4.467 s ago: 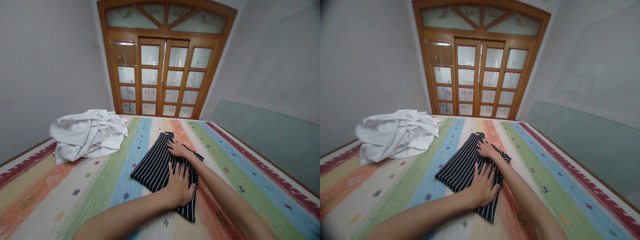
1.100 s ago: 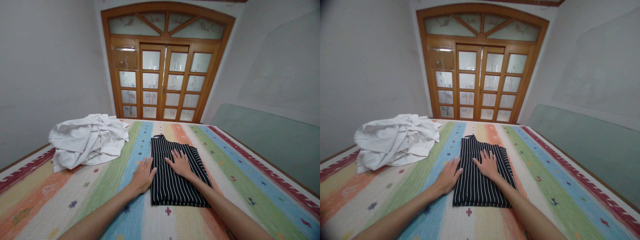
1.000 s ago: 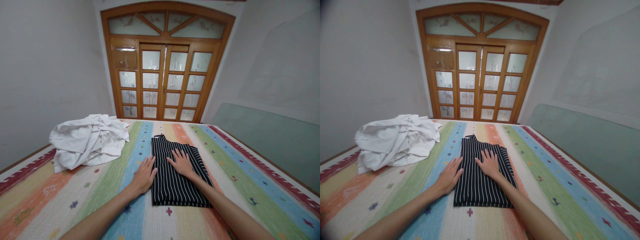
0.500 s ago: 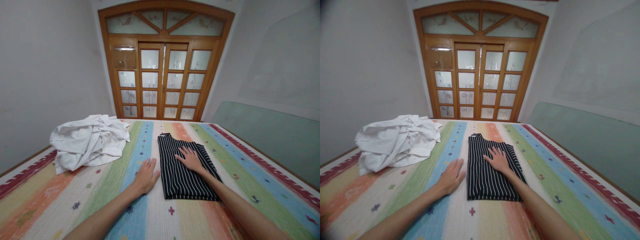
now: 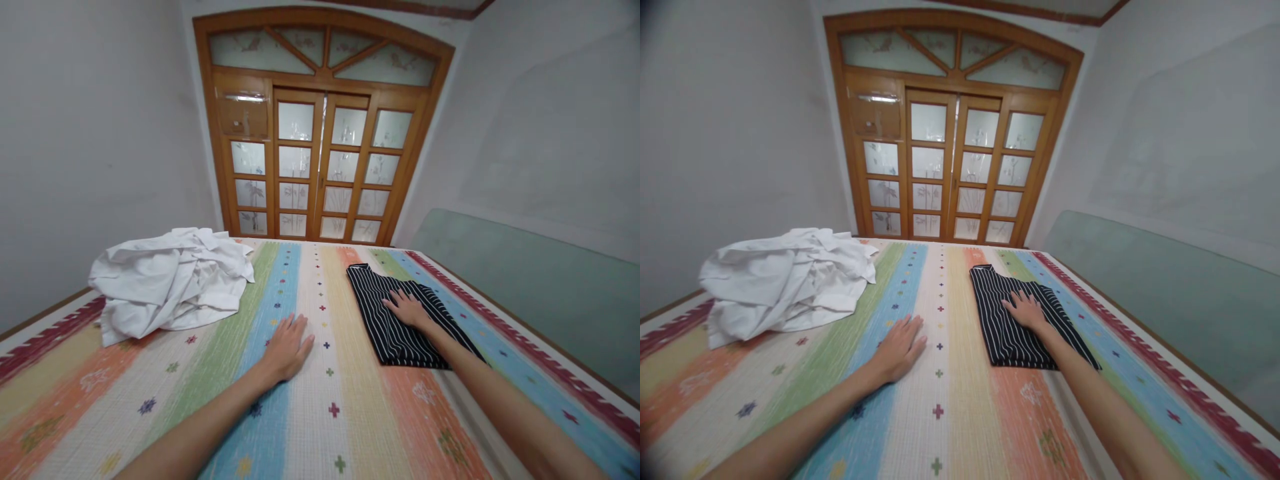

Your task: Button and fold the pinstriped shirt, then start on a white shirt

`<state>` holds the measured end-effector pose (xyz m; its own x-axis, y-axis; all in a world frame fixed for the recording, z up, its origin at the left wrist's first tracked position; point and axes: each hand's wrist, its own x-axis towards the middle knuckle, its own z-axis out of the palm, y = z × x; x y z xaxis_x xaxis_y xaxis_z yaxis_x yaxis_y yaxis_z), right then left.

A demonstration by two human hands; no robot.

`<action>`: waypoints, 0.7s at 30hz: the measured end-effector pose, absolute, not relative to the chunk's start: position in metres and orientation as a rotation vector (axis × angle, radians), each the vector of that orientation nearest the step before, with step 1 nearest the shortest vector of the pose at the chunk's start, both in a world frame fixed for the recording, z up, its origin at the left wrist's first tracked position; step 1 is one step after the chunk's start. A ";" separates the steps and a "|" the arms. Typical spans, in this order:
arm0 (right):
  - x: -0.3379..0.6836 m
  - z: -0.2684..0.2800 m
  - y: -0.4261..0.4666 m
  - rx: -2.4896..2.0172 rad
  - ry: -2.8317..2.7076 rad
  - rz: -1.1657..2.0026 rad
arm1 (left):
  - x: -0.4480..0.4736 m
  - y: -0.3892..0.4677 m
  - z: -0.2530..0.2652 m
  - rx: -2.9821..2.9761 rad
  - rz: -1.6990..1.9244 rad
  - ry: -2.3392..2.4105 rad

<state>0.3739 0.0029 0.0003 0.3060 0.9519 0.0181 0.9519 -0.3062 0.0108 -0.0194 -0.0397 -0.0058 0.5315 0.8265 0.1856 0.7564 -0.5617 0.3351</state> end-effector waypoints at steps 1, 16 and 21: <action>0.365 -0.003 -0.001 -2.564 -1.795 -0.051 | -0.020 -0.040 -0.006 2.555 0.478 1.340; 0.336 -0.022 -0.079 -2.509 -1.868 -0.132 | -0.021 -0.040 -0.002 2.585 0.395 1.337; 0.352 -0.023 -0.060 -2.515 -1.862 -0.100 | -0.023 -0.038 -0.007 2.599 0.440 1.329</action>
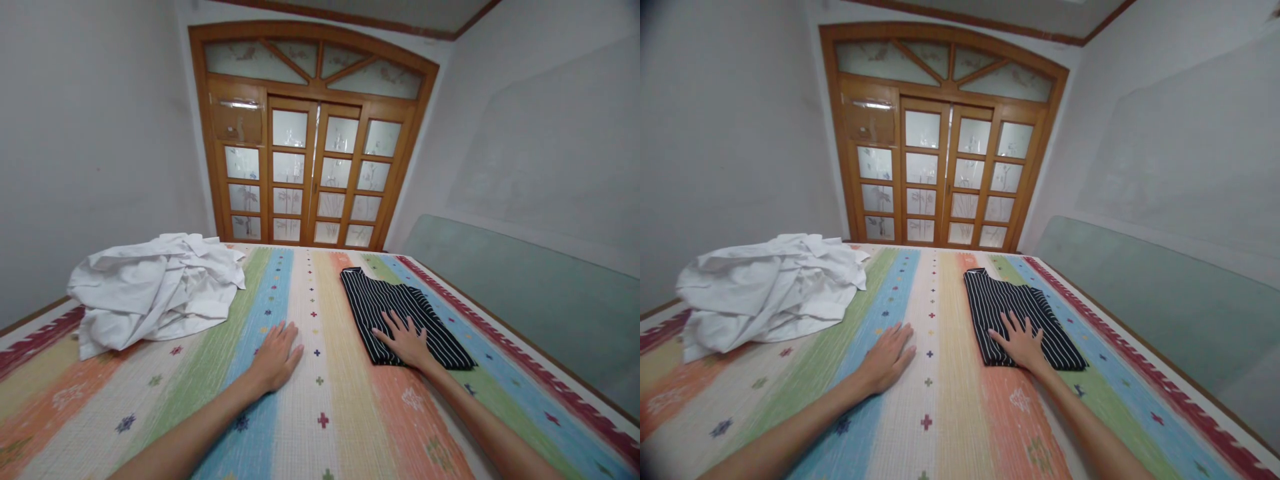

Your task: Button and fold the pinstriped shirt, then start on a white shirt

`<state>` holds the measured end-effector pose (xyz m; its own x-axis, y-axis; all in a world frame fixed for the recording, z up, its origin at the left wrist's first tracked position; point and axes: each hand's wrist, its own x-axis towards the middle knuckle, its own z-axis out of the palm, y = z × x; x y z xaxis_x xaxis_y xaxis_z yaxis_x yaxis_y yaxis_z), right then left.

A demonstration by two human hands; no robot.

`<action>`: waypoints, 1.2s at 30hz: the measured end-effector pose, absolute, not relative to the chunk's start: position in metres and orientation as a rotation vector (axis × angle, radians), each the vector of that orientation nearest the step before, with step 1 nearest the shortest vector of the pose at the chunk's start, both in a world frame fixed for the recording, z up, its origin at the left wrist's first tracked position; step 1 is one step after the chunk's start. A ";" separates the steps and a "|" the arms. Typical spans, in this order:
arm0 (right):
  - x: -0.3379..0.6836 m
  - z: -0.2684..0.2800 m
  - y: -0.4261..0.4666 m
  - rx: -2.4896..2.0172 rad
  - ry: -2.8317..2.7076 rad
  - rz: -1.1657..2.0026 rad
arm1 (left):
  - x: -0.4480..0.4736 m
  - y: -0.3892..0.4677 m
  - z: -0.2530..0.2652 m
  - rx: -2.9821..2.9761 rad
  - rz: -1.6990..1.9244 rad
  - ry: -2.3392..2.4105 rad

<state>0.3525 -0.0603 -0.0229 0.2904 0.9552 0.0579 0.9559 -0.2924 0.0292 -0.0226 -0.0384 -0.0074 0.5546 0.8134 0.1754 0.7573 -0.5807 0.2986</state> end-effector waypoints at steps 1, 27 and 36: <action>0.358 -0.023 -0.056 -2.513 -1.871 -0.094 | -0.024 -0.038 -0.008 2.603 0.451 1.323; 0.468 -0.035 0.011 -2.401 -2.236 -0.366 | -0.026 -0.044 0.001 2.595 0.400 1.282; 0.464 -0.039 0.008 -2.492 -2.156 -0.347 | -0.034 -0.029 -0.003 2.670 0.484 1.325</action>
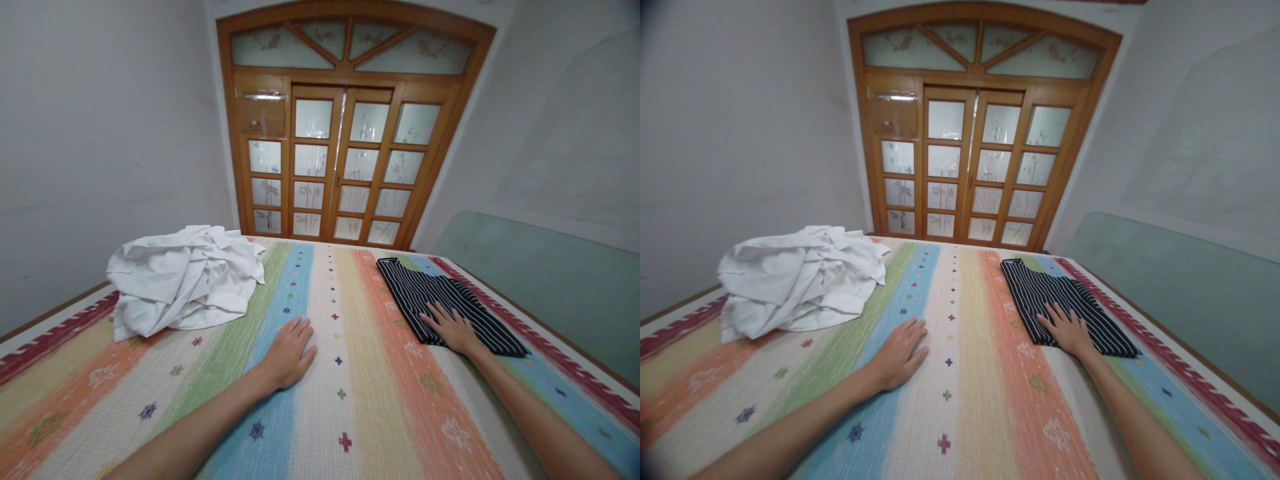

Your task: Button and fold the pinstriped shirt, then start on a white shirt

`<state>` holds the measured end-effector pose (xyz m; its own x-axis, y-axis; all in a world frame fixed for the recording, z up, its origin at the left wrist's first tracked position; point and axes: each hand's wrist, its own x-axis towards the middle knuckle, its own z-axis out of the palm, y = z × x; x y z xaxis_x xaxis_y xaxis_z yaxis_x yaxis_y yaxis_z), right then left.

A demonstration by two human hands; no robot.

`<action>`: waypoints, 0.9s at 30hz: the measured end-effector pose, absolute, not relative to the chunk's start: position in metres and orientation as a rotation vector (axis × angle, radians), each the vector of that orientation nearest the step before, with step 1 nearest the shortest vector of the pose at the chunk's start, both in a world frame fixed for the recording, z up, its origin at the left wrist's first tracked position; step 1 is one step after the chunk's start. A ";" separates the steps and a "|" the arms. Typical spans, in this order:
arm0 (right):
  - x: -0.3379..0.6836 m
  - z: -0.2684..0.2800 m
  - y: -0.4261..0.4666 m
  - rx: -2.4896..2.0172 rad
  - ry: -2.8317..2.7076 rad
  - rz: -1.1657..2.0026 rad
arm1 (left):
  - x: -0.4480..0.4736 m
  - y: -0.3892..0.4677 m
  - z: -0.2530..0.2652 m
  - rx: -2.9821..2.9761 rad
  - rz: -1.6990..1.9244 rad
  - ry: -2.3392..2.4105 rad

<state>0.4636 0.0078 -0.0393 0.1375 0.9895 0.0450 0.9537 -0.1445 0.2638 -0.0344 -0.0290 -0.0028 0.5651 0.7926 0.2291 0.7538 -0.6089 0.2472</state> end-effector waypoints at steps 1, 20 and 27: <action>0.463 -0.039 0.008 2.232 1.932 0.314 | -0.039 -0.023 -0.003 2.689 0.504 1.366; 0.472 -0.052 0.013 2.291 2.155 0.286 | -0.275 0.069 0.131 1.886 0.861 2.752; 0.469 -0.052 0.010 2.277 2.153 0.340 | -0.287 0.075 0.100 1.516 1.278 2.640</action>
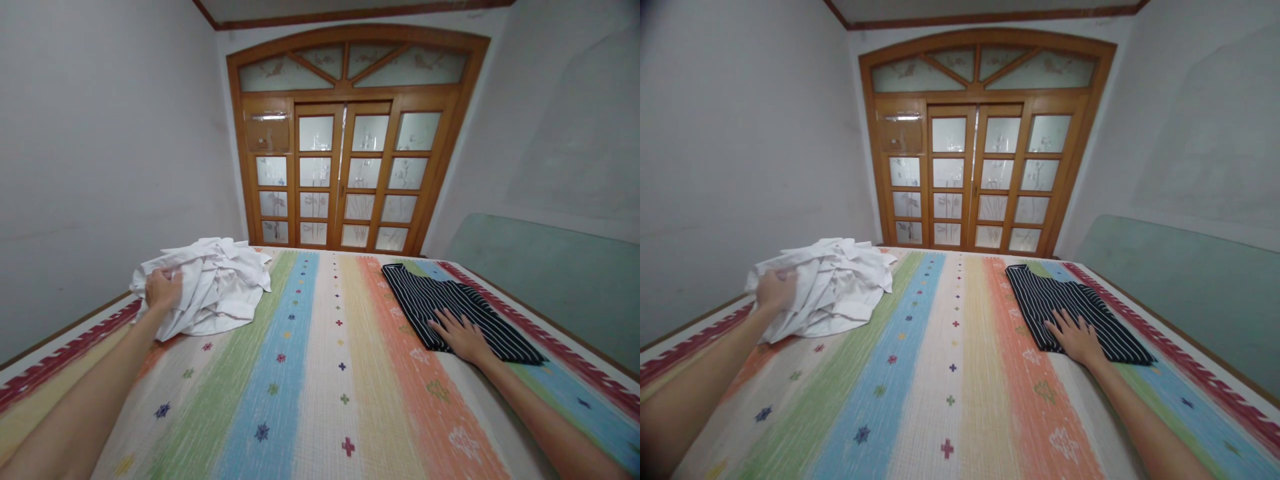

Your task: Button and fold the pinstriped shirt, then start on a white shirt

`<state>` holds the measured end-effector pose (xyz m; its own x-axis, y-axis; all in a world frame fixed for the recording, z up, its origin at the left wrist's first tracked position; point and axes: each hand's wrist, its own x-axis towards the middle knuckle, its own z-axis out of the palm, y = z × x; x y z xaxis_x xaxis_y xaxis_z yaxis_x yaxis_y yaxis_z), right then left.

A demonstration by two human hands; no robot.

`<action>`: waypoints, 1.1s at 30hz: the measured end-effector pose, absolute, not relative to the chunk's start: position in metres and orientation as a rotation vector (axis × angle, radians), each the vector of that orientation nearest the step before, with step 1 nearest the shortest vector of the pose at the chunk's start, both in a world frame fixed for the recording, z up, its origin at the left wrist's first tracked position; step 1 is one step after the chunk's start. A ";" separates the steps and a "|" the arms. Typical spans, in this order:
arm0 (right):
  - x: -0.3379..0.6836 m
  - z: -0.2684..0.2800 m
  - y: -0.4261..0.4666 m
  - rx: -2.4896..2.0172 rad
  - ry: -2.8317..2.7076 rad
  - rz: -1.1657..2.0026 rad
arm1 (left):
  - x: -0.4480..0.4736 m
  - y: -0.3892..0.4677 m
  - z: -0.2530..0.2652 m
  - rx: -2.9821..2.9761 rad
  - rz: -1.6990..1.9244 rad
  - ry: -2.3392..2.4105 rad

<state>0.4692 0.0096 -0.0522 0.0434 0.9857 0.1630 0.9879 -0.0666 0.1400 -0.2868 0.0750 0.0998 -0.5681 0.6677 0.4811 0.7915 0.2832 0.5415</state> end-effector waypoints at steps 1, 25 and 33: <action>0.469 -0.052 0.009 -2.259 -2.140 -0.349 | -0.286 0.076 0.098 -1.360 -1.226 -2.328; 0.428 -0.026 0.000 -2.487 -2.030 -0.253 | -0.072 0.039 0.085 -2.501 -0.774 -1.145; 0.383 0.001 -0.001 -2.125 -2.128 -0.210 | 0.061 -0.070 0.032 -3.146 -0.600 -0.756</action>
